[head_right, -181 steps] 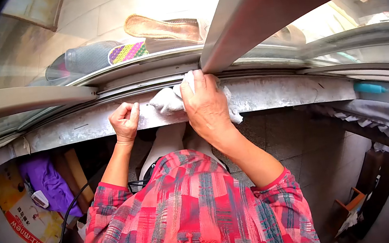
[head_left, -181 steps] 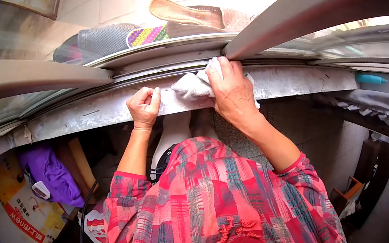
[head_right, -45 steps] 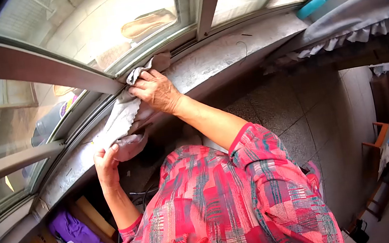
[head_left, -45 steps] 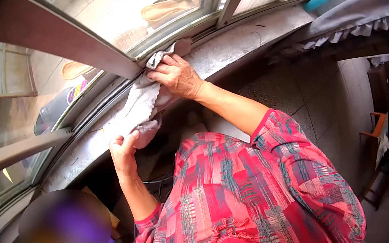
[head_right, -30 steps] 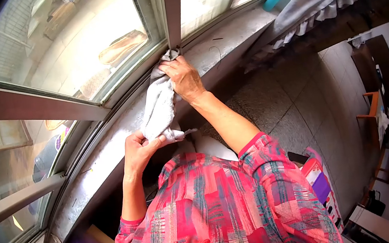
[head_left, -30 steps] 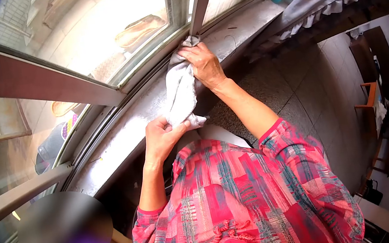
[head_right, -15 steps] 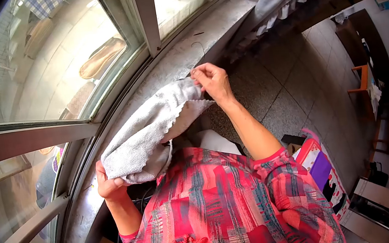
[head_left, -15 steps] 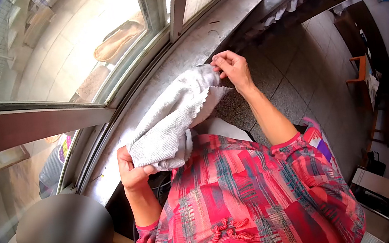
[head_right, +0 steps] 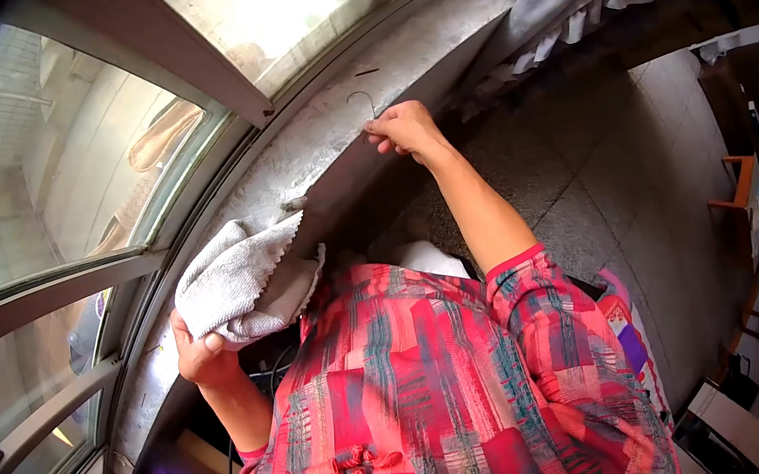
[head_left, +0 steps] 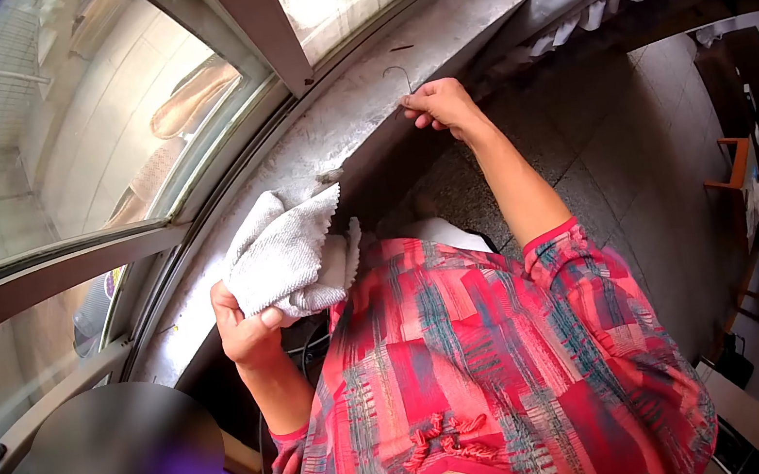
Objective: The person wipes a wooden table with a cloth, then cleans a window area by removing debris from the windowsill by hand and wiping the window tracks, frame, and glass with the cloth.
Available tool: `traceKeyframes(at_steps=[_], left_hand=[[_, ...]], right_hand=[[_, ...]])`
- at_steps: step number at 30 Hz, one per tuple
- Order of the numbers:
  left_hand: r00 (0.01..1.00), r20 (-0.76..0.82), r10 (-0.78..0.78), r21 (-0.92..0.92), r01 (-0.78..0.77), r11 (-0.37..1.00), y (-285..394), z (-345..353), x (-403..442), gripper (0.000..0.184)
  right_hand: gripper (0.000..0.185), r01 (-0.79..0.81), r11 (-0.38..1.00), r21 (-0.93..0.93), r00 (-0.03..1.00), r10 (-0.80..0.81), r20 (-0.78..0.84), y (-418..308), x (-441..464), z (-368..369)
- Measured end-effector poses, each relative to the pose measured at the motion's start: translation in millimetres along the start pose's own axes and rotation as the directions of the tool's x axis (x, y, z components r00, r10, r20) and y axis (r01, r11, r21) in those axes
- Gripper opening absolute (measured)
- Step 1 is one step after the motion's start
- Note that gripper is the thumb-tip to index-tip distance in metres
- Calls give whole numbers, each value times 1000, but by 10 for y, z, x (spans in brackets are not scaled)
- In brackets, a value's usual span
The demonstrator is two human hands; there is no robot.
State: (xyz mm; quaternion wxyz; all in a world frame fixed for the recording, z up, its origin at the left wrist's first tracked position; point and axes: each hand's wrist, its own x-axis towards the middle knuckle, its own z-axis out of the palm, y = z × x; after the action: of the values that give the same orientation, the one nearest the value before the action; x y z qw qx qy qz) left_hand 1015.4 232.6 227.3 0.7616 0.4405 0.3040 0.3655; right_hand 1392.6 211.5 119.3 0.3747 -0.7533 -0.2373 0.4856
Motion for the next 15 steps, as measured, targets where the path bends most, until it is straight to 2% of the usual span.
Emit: traceKeyframes(at_steps=[4, 6, 8, 11, 12, 14, 15], left_hand=[[998, -41, 57, -5, -58, 998, -77, 308, 11, 72], [994, -70, 80, -13, -82, 997, -118, 457, -21, 72], [988, -77, 131, -24, -133, 991, -161, 572, -29, 72], [986, -77, 149, -26, -151, 988, -221, 674, -55, 70], [984, -86, 157, -9, -158, 987, -217, 732, -65, 70], [978, -89, 189, -6, -190, 982, -212, 843, -80, 68], [975, -83, 207, -3, -208, 978, -207, 865, -95, 67]], right_hand=[[15, -92, 905, 415, 978, 4, 207, 68, 22, -275], [15, -97, 885, 455, 973, -13, 232, 65, -4, -498], [16, -71, 900, 430, 962, -53, 269, 67, -21, -721], [20, 93, 928, 361, 943, -198, 267, 52, -148, -1057], [20, 95, 929, 358, 942, -201, 270, 64, -213, -1190], [19, 221, 975, 35, 950, -223, 220, 104, -319, -1483], [20, 199, 980, 22, 952, -199, 234, 176, -351, -1661]])
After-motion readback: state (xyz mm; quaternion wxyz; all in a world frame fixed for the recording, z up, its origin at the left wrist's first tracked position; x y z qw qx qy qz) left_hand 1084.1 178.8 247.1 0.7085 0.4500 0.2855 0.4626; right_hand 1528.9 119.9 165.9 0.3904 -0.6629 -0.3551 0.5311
